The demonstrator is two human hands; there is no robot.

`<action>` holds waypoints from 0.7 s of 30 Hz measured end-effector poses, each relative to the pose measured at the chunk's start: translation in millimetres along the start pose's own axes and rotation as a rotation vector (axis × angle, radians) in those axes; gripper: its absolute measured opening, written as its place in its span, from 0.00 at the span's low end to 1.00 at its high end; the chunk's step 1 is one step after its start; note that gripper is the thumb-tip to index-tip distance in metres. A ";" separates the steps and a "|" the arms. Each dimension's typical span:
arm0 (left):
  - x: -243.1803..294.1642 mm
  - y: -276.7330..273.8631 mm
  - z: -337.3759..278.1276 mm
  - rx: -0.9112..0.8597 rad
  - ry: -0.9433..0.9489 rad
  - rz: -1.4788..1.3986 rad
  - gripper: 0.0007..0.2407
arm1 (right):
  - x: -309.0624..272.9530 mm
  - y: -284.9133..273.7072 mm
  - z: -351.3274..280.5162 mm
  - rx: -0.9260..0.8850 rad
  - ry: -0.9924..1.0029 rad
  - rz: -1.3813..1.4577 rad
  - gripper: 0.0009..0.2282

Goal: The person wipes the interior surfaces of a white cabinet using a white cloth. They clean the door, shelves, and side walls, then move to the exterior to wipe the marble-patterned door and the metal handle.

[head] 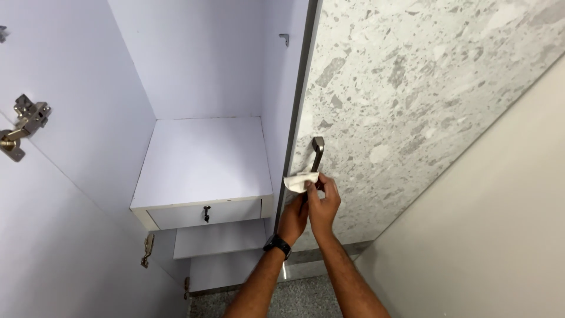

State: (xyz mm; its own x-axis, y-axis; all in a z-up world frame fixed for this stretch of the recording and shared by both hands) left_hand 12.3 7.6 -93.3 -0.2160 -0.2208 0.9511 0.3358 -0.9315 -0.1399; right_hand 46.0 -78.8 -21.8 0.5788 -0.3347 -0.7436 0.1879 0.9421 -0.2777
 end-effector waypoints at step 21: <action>-16.2 36.5 -4.2 0.326 0.013 -0.039 0.08 | -7.0 -19.4 51.5 -0.041 -0.344 0.073 0.07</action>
State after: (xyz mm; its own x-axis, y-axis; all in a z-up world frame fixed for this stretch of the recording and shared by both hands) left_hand 24.2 -24.0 -115.0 -0.2452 -0.1923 0.9502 0.6023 -0.7983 -0.0062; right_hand 79.1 -93.6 20.1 0.8243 -0.2332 -0.5159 0.1085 0.9594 -0.2604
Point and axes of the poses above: each hand's wrist, its own z-axis towards the middle knuckle, its own y-axis out of the palm, x = y × z, the point moved 2 cm from there along z, towards the middle knuckle, and after that the axes turned 13 degrees about -z, right-handed, at the moved point
